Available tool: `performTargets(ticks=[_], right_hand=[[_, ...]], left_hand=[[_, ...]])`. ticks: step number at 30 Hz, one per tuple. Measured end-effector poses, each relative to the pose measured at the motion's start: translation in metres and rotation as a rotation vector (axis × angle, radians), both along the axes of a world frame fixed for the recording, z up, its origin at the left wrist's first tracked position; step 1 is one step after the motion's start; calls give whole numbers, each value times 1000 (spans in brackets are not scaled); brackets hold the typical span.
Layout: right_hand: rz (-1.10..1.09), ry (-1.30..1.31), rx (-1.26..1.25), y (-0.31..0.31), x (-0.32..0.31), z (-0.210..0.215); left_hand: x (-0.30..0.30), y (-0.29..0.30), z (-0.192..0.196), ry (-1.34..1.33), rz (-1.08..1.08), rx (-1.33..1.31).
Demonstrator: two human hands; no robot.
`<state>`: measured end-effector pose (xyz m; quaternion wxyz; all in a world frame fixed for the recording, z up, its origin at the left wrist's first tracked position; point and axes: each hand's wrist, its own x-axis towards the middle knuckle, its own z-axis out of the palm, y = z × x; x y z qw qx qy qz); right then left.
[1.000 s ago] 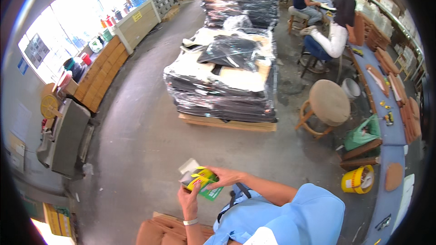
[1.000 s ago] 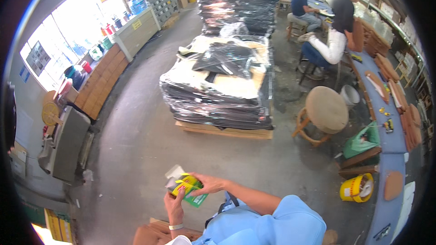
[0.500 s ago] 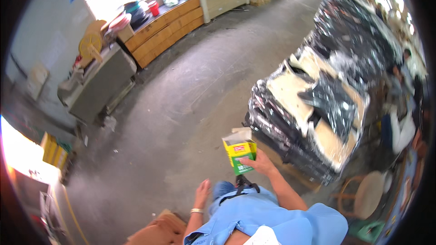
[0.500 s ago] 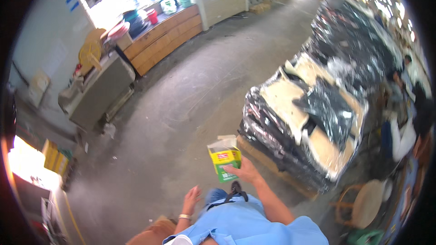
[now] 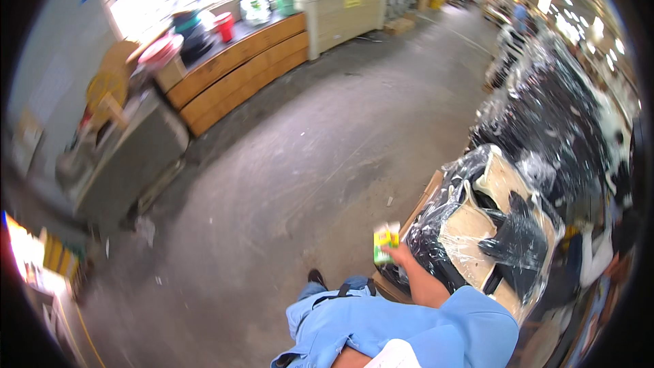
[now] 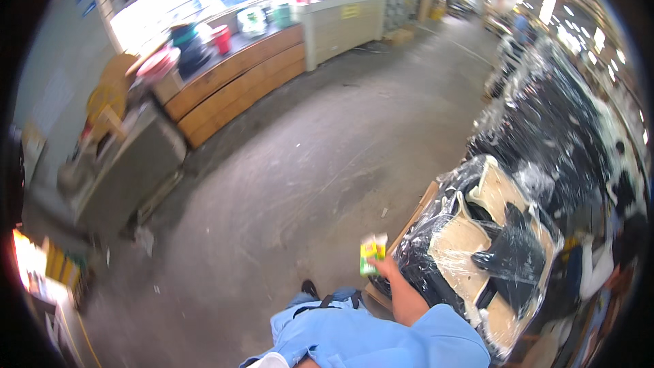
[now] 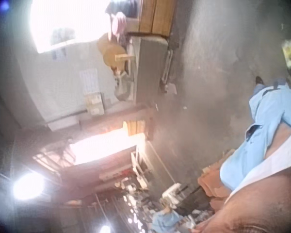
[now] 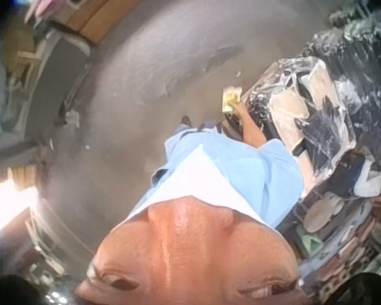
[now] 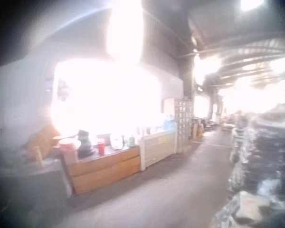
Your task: The person retrieves staples from a box and loads a pneumatic staple gun. They then staple a white fabric cover onto a cushion frame, trim excess fabric with a utility knife, and flip the cushion to continue securing the cover. The person handles multiple cushion units on a workbench in a factory setting.
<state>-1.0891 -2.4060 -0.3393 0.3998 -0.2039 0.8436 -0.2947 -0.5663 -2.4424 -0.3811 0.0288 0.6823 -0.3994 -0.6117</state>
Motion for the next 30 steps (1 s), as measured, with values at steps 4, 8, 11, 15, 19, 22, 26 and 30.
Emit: performTargets(ticks=[4, 8, 11, 15, 19, 22, 26, 30], right_hand=[[-265, -208, 135, 46, 58, -21], [-360, -290, 171, 83, 94, -78], [-446, -188, -17, 2, 44, -102], [-532, -6, 258, -146, -88, -80], [-317, 190, -4, -410, -328, 49], [-287, 286, -237, -544, -466, 115], [-260, 282, -497, -670, -602, 150], [-394, 230, -387, -715, -689, 98]], left_hand=[[-71, -191, 30, 101, 57, -66], [-180, -328, 35, 159, -19, -84], [-261, -405, 29, 144, -135, -59], [-324, -497, 10, 28, -359, -66], [-368, -575, -13, -76, -608, -225], [-420, -624, -41, -125, -744, -197], [-546, -729, -48, -108, -511, -145], [-710, -876, -48, 11, -568, -229]])
